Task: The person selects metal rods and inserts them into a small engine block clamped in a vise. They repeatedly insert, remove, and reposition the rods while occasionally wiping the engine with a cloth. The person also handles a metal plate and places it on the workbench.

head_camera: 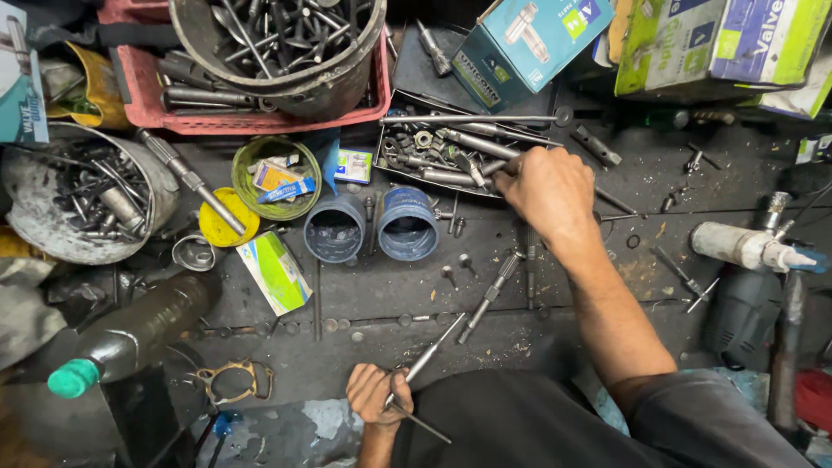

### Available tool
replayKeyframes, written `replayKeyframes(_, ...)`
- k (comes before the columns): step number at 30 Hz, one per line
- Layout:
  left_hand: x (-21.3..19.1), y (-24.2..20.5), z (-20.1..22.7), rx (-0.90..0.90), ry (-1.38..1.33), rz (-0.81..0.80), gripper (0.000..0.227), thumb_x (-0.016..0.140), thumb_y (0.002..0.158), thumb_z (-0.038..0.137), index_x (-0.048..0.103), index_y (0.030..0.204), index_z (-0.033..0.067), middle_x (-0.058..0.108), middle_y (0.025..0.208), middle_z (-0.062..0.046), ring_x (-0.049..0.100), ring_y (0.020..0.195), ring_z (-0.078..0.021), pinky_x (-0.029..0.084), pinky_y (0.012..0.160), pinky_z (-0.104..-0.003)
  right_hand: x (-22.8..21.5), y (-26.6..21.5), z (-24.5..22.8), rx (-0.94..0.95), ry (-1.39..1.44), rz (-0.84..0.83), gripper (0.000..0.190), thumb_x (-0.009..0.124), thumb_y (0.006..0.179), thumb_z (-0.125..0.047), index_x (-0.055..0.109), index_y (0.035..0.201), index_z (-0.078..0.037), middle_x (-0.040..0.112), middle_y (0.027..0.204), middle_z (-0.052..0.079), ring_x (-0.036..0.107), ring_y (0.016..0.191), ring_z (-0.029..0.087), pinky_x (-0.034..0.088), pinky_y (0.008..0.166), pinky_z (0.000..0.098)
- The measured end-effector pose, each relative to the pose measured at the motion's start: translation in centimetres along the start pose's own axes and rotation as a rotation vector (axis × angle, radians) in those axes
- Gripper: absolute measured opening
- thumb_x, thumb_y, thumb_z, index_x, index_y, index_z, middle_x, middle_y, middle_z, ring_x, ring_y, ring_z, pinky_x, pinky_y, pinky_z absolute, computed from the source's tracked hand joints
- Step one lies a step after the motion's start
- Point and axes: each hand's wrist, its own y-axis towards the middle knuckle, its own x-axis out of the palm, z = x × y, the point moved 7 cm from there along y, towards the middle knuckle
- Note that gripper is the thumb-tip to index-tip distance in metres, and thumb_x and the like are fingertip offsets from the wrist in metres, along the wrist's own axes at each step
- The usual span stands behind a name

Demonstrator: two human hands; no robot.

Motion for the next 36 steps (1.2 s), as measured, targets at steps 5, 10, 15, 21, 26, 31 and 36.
replayKeyframes(5, -0.1, 0.1, 0.2, 0.015, 0.014, 0.0, 0.019, 0.064, 0.085, 0.004, 0.066, 0.066, 0.0006, 0.052, 0.055, -0.006, 0.049, 0.045, -0.0208, 0.034, 0.049, -0.035, 0.0, -0.5, 1.0, -0.081, 0.075, 0.008, 0.028, 0.079, 0.081, -0.034, 0.083, 0.102, -0.015, 0.073, 0.074, 0.02, 0.071, 0.071, 0.037, 0.056, 0.072, 0.047)
replayKeyframes(10, -0.5, -0.2, 0.1, 0.023, 0.007, 0.021, 0.018, 0.065, 0.084, 0.004, 0.064, 0.066, 0.0006, 0.052, 0.055, -0.006, 0.049, 0.046, -0.0211, 0.034, 0.049, -0.035, -0.2, -1.4, 2.7, -0.2, 0.898, -0.142, 0.02, 0.071, 0.095, -0.021, 0.075, 0.104, -0.004, 0.07, 0.082, 0.007, 0.061, 0.066, 0.017, 0.046, 0.059, 0.0294)
replayKeyframes(15, -0.4, -0.2, 0.4, 0.042, 0.014, 0.062, 0.019, 0.066, 0.082, 0.003, 0.063, 0.064, 0.0011, 0.05, 0.053, -0.006, 0.048, 0.045, -0.0212, 0.033, 0.048, -0.035, 0.2, -3.5, 3.6, -0.002, 1.478, -0.404, 0.015, 0.064, 0.102, -0.02, 0.064, 0.106, -0.006, 0.066, 0.081, 0.008, 0.061, 0.068, 0.013, 0.046, 0.052, 0.0247)
replayKeyframes(21, -0.8, -0.1, 0.9, 0.065, 0.032, 0.076, 0.019, 0.066, 0.083, 0.001, 0.062, 0.065, 0.0007, 0.048, 0.055, -0.007, 0.047, 0.046, -0.0234, 0.034, 0.05, -0.037, -1.7, -7.1, 1.1, -0.094, 1.743, -0.478, 0.014, 0.065, 0.099, -0.017, 0.056, 0.104, -0.007, 0.073, 0.113, 0.021, 0.07, 0.086, 0.02, 0.055, 0.061, 0.0289)
replayKeyframes(26, -1.2, -1.6, 1.2, 0.078, 0.069, 0.115, 0.025, 0.067, 0.084, 0.0, 0.057, 0.061, 0.0043, 0.048, 0.055, -0.007, 0.047, 0.046, -0.0252, 0.033, 0.049, -0.039, -2.2, -10.6, -0.6, -0.2, 1.767, -0.471, 0.035, 0.067, 0.095, -0.012, 0.058, 0.128, -0.006, 0.07, 0.114, 0.021, 0.068, 0.088, 0.02, 0.056, 0.071, 0.03)
replayKeyframes(31, -1.4, -2.0, 1.0, 0.018, 0.132, 0.142, 0.03, 0.071, 0.089, 0.005, 0.056, 0.064, 0.0037, 0.053, 0.059, -0.012, 0.051, 0.052, -0.0314, 0.037, 0.052, -0.044, -0.7, -13.5, -2.4, -0.253, 1.71, -0.59, 0.03, 0.065, 0.098, -0.01, 0.066, 0.123, 0.006, 0.07, 0.109, 0.018, 0.068, 0.089, 0.021, 0.057, 0.079, 0.0317)
replayKeyframes(36, -3.1, -4.0, 3.1, -0.174, 0.124, 0.228, 0.017, 0.069, 0.096, 0.011, 0.068, 0.08, 0.0037, 0.067, 0.073, -0.014, 0.062, 0.065, -0.0347, 0.048, 0.059, -0.044, 1.4, -16.0, -3.5, -0.305, 1.431, -0.564, 0.019, 0.064, 0.099, -0.009, 0.069, 0.112, 0.003, 0.071, 0.099, 0.015, 0.064, 0.081, 0.02, 0.055, 0.073, 0.0318)
